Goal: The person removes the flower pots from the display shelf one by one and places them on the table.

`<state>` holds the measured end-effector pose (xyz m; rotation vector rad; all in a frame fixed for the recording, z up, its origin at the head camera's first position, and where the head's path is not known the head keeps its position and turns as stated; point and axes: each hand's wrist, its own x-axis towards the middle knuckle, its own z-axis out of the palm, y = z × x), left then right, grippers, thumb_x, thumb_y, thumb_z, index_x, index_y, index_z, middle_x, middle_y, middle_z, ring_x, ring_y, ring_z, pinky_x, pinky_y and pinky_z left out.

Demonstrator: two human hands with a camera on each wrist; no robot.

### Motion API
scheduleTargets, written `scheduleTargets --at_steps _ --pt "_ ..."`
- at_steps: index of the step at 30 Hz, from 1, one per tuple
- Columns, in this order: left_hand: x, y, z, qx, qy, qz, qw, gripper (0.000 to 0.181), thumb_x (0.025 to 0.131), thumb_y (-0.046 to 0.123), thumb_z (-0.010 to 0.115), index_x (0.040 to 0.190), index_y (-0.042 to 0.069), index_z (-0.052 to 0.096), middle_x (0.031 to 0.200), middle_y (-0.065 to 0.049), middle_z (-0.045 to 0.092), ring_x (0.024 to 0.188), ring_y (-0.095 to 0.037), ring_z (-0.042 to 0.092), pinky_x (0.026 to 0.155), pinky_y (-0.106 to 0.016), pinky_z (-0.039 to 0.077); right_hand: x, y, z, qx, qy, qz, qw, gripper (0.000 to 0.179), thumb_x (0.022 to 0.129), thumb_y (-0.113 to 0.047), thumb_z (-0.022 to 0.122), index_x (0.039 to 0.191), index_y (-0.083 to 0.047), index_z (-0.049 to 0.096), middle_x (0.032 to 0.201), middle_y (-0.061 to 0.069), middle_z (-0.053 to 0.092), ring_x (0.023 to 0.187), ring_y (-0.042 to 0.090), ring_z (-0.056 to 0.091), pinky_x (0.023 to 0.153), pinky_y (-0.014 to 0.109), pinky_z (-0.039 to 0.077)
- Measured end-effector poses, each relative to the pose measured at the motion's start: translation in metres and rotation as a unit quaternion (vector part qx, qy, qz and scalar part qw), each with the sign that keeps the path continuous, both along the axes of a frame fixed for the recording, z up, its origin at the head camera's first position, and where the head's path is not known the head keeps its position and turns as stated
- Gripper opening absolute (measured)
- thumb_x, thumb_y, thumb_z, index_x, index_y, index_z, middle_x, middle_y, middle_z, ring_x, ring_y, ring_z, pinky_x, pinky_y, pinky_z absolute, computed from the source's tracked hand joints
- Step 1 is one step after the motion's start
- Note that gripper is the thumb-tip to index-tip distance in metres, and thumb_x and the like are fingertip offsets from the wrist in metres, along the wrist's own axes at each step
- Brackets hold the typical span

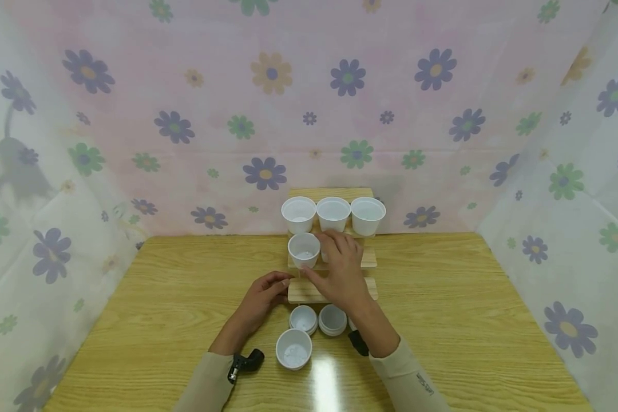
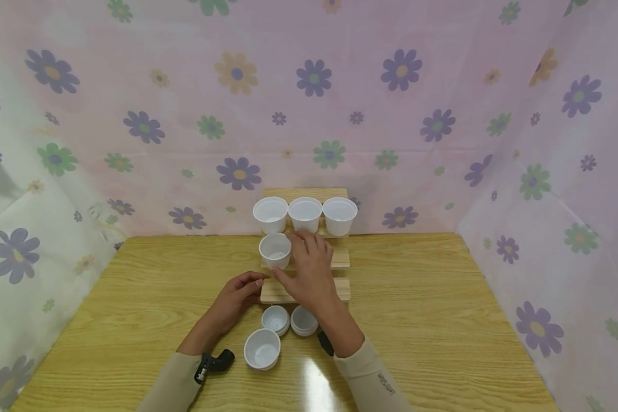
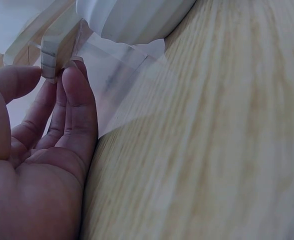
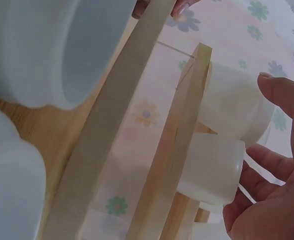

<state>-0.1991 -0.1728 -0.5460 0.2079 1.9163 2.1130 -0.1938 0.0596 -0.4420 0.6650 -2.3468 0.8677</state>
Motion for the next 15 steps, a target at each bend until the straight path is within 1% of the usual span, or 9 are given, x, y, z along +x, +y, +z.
scheduleTargets --at_steps 5,12,15 --pt "0.0 0.0 0.001 -0.003 -0.002 0.003 1.0 0.038 0.11 0.024 0.061 0.136 -0.005 0.062 0.115 -0.009 0.07 0.098 -0.022 0.07 0.085 -0.032 0.06 0.0 0.005 0.001 -0.007 -0.005 -0.002 1.0 0.078 0.075 -0.024 0.1 0.14 -0.006 0.062 0.135 0.014 0.059 0.126 0.035 0.05 0.107 0.06 0.033" --pt "0.0 0.001 0.003 -0.009 -0.004 0.006 0.9999 0.037 0.111 0.022 0.06 0.136 -0.005 0.061 0.12 -0.011 0.07 0.101 -0.023 0.07 0.087 -0.033 0.06 -0.003 0.01 0.0 -0.004 0.017 -0.005 0.9998 0.071 0.074 -0.019 0.099 0.134 -0.006 0.063 0.135 0.015 0.059 0.129 0.037 0.05 0.102 0.059 0.034" --pt "0.001 0.001 0.004 -0.009 -0.004 0.007 0.9999 0.037 0.111 0.022 0.06 0.136 -0.005 0.061 0.121 -0.012 0.07 0.101 -0.023 0.07 0.087 -0.033 0.06 -0.003 0.011 -0.001 -0.002 0.018 -0.009 0.9998 0.069 0.075 -0.016 0.097 0.133 -0.005 0.063 0.136 0.016 0.059 0.13 0.038 0.05 0.102 0.058 0.034"
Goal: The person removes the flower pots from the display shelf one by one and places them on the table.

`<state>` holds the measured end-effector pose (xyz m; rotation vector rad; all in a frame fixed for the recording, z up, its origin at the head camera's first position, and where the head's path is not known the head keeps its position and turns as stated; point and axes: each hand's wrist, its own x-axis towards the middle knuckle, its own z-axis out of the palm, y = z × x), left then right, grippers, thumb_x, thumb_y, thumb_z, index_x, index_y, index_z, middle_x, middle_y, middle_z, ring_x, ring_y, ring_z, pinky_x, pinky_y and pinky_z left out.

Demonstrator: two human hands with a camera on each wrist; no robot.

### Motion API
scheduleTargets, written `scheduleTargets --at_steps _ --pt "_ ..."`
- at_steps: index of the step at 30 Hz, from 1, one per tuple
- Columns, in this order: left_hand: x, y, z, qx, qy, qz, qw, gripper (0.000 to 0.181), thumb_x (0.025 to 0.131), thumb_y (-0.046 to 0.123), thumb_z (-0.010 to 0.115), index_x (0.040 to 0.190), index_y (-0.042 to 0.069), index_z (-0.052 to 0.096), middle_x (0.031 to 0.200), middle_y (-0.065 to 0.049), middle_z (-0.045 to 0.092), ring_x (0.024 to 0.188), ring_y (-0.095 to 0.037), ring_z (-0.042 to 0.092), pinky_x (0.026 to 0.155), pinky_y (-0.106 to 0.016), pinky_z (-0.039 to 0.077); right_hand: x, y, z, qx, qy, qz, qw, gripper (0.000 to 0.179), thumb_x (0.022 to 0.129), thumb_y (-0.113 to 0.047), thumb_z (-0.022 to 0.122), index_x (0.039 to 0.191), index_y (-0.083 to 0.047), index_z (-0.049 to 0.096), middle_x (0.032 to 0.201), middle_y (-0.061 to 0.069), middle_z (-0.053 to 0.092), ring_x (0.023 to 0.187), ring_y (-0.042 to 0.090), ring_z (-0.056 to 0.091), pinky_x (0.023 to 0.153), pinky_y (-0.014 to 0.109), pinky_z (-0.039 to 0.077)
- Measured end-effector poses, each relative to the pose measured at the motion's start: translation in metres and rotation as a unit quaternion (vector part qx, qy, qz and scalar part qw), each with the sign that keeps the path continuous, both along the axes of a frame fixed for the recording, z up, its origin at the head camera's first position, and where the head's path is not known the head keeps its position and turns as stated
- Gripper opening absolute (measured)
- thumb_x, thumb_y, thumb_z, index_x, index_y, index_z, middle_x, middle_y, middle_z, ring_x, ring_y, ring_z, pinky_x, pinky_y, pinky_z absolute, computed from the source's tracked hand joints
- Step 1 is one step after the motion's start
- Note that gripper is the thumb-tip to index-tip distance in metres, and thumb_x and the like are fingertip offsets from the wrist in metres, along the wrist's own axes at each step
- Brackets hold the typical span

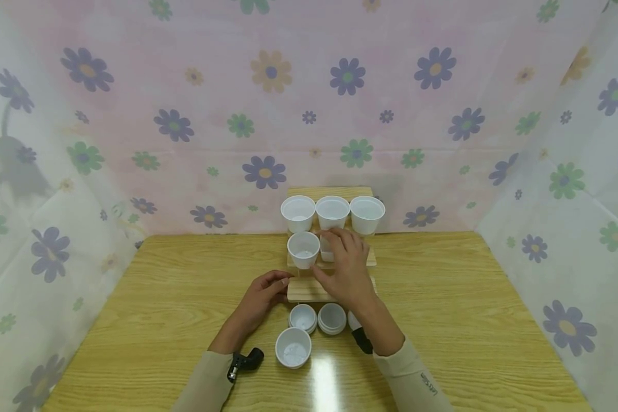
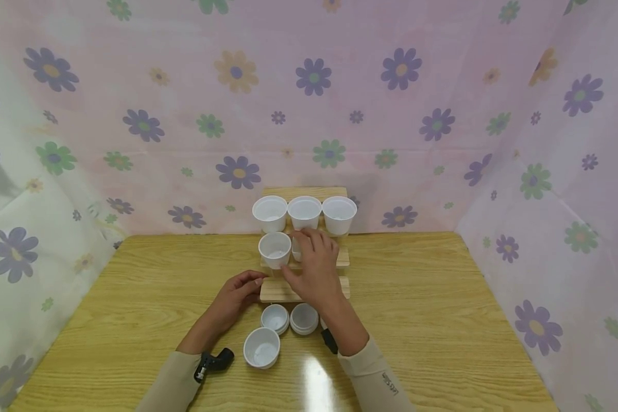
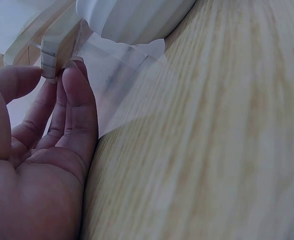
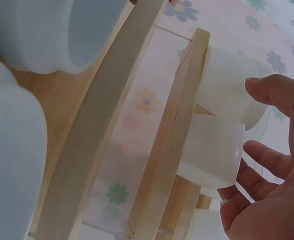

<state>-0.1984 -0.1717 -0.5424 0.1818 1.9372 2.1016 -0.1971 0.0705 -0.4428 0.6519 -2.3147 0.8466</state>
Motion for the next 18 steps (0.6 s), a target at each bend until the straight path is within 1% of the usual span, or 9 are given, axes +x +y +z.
scheduleTargets --at_steps 4,10,14,18 --pt "0.0003 0.0002 -0.0002 0.001 0.002 0.0 1.0 0.037 0.111 0.022 0.06 0.136 -0.005 0.062 0.121 -0.011 0.07 0.101 -0.023 0.07 0.087 -0.032 0.06 0.0004 0.0002 0.0006 0.001 -0.01 -0.007 0.9999 0.064 0.078 -0.015 0.094 0.133 -0.004 0.063 0.136 0.017 0.059 0.13 0.038 0.05 0.103 0.058 0.035" --pt "0.0005 0.0011 -0.0003 0.01 0.001 0.001 0.9999 0.036 0.11 0.021 0.06 0.135 -0.005 0.062 0.116 -0.009 0.071 0.099 -0.021 0.069 0.084 -0.031 0.059 0.0013 -0.0004 0.0016 0.005 -0.015 -0.017 0.9997 0.06 0.082 -0.011 0.09 0.135 -0.005 0.064 0.134 0.015 0.061 0.128 0.037 0.05 0.101 0.058 0.036" --pt "0.0005 0.0013 0.0001 0.012 0.0 0.0 0.9999 0.037 0.11 0.021 0.06 0.136 -0.006 0.061 0.115 -0.009 0.071 0.098 -0.021 0.069 0.084 -0.03 0.059 0.0015 -0.0004 0.001 0.007 -0.011 -0.018 0.9997 0.059 0.082 -0.01 0.09 0.134 -0.005 0.065 0.132 0.015 0.062 0.127 0.036 0.05 0.099 0.057 0.036" --pt "0.0002 0.0011 0.0001 0.014 0.001 -0.001 0.9999 0.037 0.11 0.021 0.06 0.136 -0.006 0.061 0.116 -0.009 0.071 0.098 -0.021 0.069 0.084 -0.03 0.059 0.001 -0.0004 0.0007 -0.003 -0.005 -0.018 0.9998 0.056 0.08 -0.008 0.091 0.13 -0.004 0.066 0.131 0.016 0.062 0.125 0.038 0.051 0.098 0.058 0.038"
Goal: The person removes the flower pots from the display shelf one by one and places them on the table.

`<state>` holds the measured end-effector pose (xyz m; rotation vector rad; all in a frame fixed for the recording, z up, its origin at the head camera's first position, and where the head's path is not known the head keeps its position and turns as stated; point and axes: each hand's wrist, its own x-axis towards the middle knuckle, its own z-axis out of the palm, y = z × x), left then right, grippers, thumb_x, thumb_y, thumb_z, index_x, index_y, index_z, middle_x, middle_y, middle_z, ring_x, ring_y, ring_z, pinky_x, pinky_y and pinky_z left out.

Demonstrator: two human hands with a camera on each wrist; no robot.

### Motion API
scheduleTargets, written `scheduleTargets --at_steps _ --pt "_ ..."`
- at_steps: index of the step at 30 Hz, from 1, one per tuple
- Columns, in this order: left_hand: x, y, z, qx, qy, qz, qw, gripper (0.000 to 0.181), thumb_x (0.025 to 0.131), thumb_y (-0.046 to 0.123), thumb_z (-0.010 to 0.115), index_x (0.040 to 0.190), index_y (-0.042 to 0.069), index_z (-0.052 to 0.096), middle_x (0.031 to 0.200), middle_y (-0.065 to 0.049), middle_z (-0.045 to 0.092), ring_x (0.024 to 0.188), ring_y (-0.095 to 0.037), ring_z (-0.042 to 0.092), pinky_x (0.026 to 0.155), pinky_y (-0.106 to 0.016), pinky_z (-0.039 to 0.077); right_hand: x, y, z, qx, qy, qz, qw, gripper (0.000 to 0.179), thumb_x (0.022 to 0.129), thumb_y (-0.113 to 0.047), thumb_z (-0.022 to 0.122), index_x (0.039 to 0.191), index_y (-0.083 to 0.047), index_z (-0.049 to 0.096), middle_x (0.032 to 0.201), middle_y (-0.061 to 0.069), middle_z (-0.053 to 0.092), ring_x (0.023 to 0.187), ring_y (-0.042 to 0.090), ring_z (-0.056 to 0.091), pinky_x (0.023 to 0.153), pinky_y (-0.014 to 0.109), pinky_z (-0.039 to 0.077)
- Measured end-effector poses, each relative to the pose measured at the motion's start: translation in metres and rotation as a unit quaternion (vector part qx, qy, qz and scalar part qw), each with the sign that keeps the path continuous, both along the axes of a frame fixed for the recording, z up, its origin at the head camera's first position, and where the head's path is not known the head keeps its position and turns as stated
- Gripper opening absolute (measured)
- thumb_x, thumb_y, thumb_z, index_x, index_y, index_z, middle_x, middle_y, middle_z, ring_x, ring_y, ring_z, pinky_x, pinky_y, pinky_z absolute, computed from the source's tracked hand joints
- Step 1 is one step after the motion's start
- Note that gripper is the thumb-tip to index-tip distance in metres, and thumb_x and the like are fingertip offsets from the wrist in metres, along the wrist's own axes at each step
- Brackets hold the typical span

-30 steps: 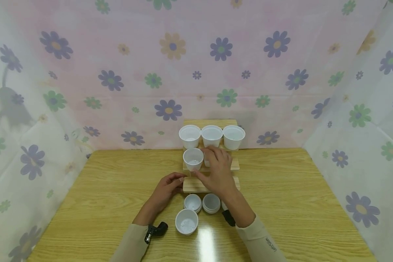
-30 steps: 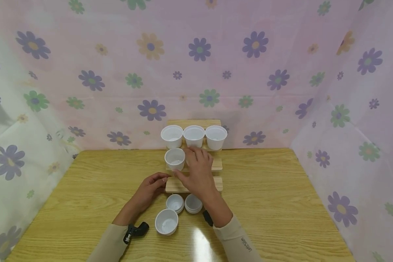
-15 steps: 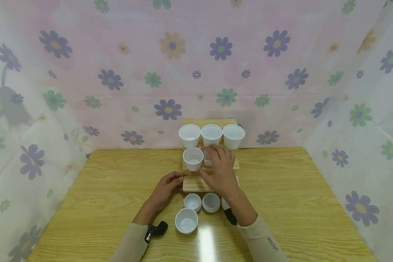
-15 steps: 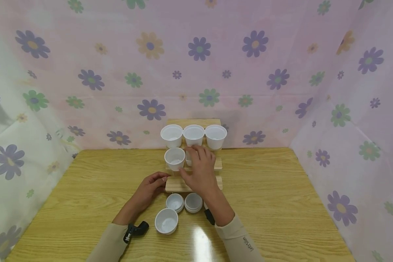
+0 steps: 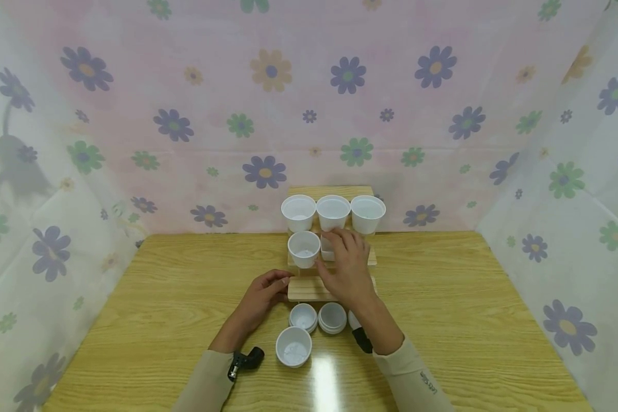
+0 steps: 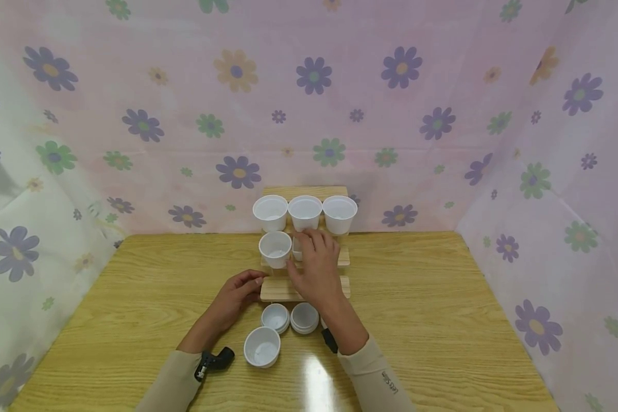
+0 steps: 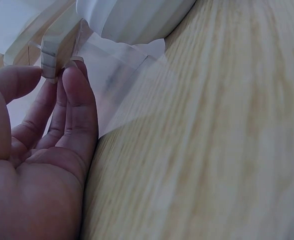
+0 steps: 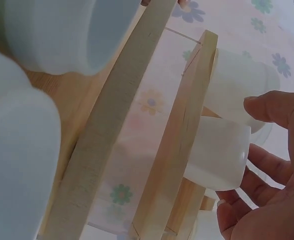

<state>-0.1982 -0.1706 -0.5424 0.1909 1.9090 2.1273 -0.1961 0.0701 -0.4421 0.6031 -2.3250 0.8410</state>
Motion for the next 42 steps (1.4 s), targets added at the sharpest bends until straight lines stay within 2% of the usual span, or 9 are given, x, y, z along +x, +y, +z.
scheduleTargets --at_steps 9,19,27,34,38,42 --pt "-0.0005 0.0001 -0.0015 -0.002 -0.003 0.003 1.0 0.036 0.11 0.021 0.06 0.135 -0.005 0.061 0.117 -0.009 0.071 0.098 -0.021 0.069 0.084 -0.03 0.059 -0.001 0.0011 -0.0001 -0.013 -0.006 -0.018 0.9997 0.053 0.078 -0.009 0.093 0.124 -0.003 0.067 0.128 0.016 0.063 0.121 0.039 0.052 0.103 0.058 0.041" --pt "-0.0003 -0.0001 -0.0014 -0.007 -0.003 0.002 1.0 0.035 0.111 0.021 0.059 0.136 -0.005 0.062 0.116 -0.008 0.071 0.098 -0.02 0.069 0.084 -0.03 0.059 -0.001 0.001 -0.0011 -0.013 -0.051 -0.041 0.9978 0.051 0.082 -0.013 0.092 0.124 -0.003 0.066 0.128 0.015 0.061 0.127 0.038 0.051 0.109 0.054 0.042" --pt "-0.0001 -0.0004 -0.0006 -0.009 0.0 0.002 1.0 0.035 0.111 0.02 0.059 0.136 -0.005 0.062 0.116 -0.009 0.07 0.098 -0.021 0.069 0.084 -0.031 0.059 -0.0019 0.0011 -0.0021 -0.011 -0.05 -0.043 0.9978 0.048 0.082 -0.013 0.093 0.12 -0.002 0.066 0.117 0.014 0.061 0.12 0.036 0.053 0.103 0.052 0.045" --pt "-0.0001 -0.0012 -0.0004 -0.01 -0.001 -0.001 0.9999 0.036 0.11 0.022 0.06 0.136 -0.004 0.062 0.12 -0.011 0.07 0.101 -0.023 0.069 0.086 -0.032 0.06 -0.0018 0.0013 -0.0024 -0.023 -0.052 -0.035 0.9978 0.044 0.082 -0.01 0.091 0.116 -0.001 0.065 0.104 0.015 0.059 0.107 0.032 0.052 0.092 0.046 0.047" --pt "-0.0006 -0.0014 -0.0004 -0.01 -0.004 -0.002 0.9999 0.036 0.11 0.022 0.06 0.136 -0.004 0.062 0.119 -0.01 0.07 0.1 -0.023 0.069 0.086 -0.032 0.06 -0.0015 0.0007 -0.0025 -0.023 -0.048 -0.042 0.9977 0.044 0.082 -0.01 0.092 0.115 -0.002 0.064 0.104 0.013 0.056 0.104 0.031 0.052 0.088 0.044 0.049" --pt "-0.0009 -0.0013 -0.0002 -0.008 -0.004 -0.002 1.0 0.036 0.11 0.022 0.06 0.136 -0.004 0.061 0.118 -0.01 0.07 0.099 -0.022 0.069 0.085 -0.032 0.06 -0.0016 0.0004 -0.0022 -0.024 -0.047 -0.047 0.9975 0.046 0.081 -0.009 0.092 0.117 -0.002 0.063 0.111 0.015 0.054 0.106 0.032 0.053 0.089 0.044 0.051"
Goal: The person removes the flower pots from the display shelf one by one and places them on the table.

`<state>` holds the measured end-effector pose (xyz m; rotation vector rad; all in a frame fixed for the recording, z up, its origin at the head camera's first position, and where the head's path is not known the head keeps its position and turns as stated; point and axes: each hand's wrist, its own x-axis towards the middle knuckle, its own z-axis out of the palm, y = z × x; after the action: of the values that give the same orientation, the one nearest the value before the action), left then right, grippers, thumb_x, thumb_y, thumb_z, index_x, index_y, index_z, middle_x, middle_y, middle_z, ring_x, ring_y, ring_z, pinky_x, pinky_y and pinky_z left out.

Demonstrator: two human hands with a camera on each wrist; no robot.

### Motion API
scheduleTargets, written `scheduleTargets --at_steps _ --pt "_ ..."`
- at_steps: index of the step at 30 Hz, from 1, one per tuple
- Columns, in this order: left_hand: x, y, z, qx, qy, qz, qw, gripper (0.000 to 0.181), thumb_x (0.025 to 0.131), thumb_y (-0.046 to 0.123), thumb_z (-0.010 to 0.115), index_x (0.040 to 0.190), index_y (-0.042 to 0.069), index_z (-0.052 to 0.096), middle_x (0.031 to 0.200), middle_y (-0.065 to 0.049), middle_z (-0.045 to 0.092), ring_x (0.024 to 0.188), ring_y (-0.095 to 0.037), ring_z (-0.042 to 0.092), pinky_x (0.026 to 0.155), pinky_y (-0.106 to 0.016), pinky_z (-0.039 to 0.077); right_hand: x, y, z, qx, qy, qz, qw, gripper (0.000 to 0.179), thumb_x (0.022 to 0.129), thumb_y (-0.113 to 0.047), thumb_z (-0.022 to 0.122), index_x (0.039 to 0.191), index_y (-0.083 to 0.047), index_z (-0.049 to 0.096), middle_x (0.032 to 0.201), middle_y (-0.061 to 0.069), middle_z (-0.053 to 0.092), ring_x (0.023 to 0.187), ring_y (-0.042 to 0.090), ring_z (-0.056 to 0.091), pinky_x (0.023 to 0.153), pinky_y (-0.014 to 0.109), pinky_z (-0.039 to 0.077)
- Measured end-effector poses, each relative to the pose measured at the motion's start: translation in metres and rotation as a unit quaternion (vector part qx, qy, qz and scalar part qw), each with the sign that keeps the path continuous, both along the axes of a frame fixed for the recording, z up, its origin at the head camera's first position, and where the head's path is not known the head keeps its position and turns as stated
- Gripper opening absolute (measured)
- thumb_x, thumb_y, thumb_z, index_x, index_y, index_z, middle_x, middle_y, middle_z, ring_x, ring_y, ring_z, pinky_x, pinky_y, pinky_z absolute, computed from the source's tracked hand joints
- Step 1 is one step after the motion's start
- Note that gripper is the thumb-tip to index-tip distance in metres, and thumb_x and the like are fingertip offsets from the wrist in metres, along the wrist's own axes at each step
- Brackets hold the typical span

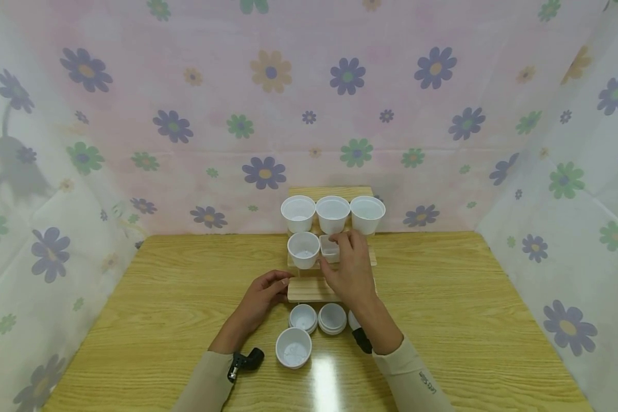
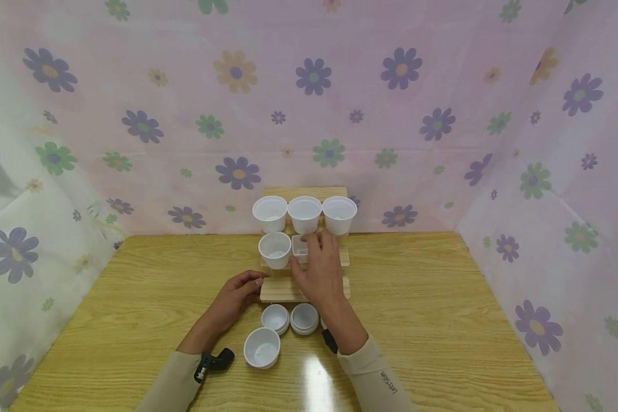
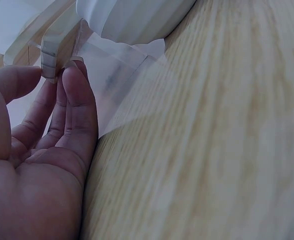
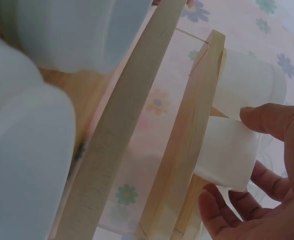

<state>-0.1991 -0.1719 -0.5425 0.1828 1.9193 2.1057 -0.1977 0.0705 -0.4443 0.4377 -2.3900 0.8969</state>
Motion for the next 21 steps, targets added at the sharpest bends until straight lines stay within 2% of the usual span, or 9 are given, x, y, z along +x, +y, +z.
scheduleTargets --at_steps 4,10,21 --pt "0.0004 0.0006 0.0004 0.002 0.001 0.0 1.0 0.036 0.111 0.021 0.06 0.136 -0.005 0.061 0.118 -0.009 0.07 0.099 -0.022 0.069 0.085 -0.032 0.06 0.0002 -0.0005 0.0001 -0.006 -0.005 -0.006 0.9999 0.047 0.081 -0.009 0.091 0.119 -0.001 0.063 0.119 0.018 0.052 0.11 0.033 0.055 0.091 0.045 0.054" --pt "0.0002 0.0012 -0.0014 0.008 0.005 0.0 1.0 0.036 0.111 0.021 0.059 0.136 -0.005 0.061 0.115 -0.009 0.07 0.097 -0.021 0.07 0.084 -0.031 0.059 0.0017 -0.0022 0.0002 -0.028 -0.01 -0.019 0.9994 0.049 0.08 -0.007 0.09 0.12 0.0 0.061 0.121 0.02 0.049 0.109 0.035 0.055 0.092 0.046 0.055" --pt "0.0 0.0014 -0.002 0.011 0.011 -0.001 0.9999 0.036 0.111 0.019 0.058 0.135 -0.007 0.06 0.113 -0.008 0.071 0.097 -0.02 0.07 0.084 -0.03 0.059 0.0065 -0.0039 0.002 -0.061 -0.038 -0.055 0.9959 0.053 0.079 -0.005 0.086 0.124 0.004 0.059 0.123 0.025 0.054 0.113 0.041 0.06 0.096 0.052 0.056"
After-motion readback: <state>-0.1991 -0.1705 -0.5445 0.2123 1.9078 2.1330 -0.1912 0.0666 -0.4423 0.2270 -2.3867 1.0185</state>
